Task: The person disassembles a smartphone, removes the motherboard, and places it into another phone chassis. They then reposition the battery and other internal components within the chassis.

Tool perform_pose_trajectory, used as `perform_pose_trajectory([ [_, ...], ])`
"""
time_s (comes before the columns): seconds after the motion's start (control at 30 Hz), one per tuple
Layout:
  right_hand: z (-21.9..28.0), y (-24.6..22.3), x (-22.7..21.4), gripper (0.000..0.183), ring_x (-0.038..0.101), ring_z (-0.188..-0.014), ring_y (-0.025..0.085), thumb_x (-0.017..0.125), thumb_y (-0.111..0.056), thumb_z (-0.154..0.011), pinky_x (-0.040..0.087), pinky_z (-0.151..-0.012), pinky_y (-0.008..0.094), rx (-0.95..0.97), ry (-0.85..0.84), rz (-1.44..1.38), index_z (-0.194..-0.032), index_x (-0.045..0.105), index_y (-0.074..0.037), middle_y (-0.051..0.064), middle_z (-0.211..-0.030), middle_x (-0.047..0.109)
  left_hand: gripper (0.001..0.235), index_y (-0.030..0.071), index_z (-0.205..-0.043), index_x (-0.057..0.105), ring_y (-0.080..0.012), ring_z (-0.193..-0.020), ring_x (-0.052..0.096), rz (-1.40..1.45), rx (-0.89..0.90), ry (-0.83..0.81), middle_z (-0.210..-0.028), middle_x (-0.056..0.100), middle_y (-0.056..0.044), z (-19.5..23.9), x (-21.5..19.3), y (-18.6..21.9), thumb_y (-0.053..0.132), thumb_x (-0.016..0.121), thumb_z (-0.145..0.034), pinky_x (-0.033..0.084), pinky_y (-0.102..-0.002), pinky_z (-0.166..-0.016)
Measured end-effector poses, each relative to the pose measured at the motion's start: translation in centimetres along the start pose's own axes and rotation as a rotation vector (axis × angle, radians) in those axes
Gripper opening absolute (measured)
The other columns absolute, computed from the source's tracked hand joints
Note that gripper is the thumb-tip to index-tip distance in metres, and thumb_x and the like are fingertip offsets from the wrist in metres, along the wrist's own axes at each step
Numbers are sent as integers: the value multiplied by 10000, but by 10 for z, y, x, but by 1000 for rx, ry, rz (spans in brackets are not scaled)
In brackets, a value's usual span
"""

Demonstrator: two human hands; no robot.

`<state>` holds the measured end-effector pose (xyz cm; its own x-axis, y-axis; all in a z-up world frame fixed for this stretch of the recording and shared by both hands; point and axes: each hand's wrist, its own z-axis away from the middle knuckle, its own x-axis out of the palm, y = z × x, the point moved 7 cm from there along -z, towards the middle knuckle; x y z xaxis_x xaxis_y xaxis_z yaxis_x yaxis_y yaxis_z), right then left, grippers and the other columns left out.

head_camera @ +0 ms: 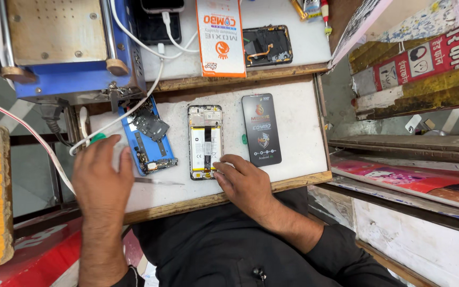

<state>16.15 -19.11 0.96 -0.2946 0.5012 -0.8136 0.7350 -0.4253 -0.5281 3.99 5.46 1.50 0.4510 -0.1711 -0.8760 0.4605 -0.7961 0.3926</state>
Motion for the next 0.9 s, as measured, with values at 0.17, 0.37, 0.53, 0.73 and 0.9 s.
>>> perform_pose_trajectory([
  [0.17, 5, 1, 2, 259, 733, -903, 193, 791, -155, -894, 599, -717, 311, -15, 27, 12, -1144, 736, -114, 19, -1155, 701, 180, 78, -1220, 731, -330, -1038, 702, -71, -97, 26, -1112, 730, -115, 8, -12, -36, 141, 725, -1051, 563, -436, -906],
  [0.37, 6, -2, 1, 278, 698, -827, 189, 787, -128, -874, 590, -687, 311, -68, 12, 10, -1146, 735, -94, 47, -1277, 697, 240, 125, -1227, 751, -312, -832, 714, -81, -246, -53, -1049, 726, -111, 22, -8, -48, 183, 726, -996, 566, -425, -732],
  [0.53, 5, -2, -1, 268, 695, -839, 221, 759, -101, -869, 587, -703, 344, -30, -30, -10, -1136, 742, -116, 48, -1290, 695, 268, 135, -1205, 745, -324, -962, 709, -92, -149, -56, -1145, 725, -82, 21, -2, -34, 207, 742, -947, 571, -431, -788],
  [0.73, 1, -6, -9, 242, 704, -829, 242, 737, -88, -885, 594, -707, 362, 17, -103, -53, -1126, 742, -102, 61, -1300, 693, 298, 153, -1204, 743, -290, -1029, 702, -182, -123, -108, -1248, 701, -46, 13, 15, -22, 206, 734, -911, 578, -397, -855],
  [0.9, -10, 12, -34, 191, 755, -786, 211, 706, -123, -927, 613, -652, 306, 116, -21, -221, -1110, 754, -96, 84, -1136, 772, 300, 134, -1201, 742, -276, -1035, 705, -173, -110, -99, -1252, 701, -41, 14, 20, -21, 189, 719, -907, 580, -377, -873],
])
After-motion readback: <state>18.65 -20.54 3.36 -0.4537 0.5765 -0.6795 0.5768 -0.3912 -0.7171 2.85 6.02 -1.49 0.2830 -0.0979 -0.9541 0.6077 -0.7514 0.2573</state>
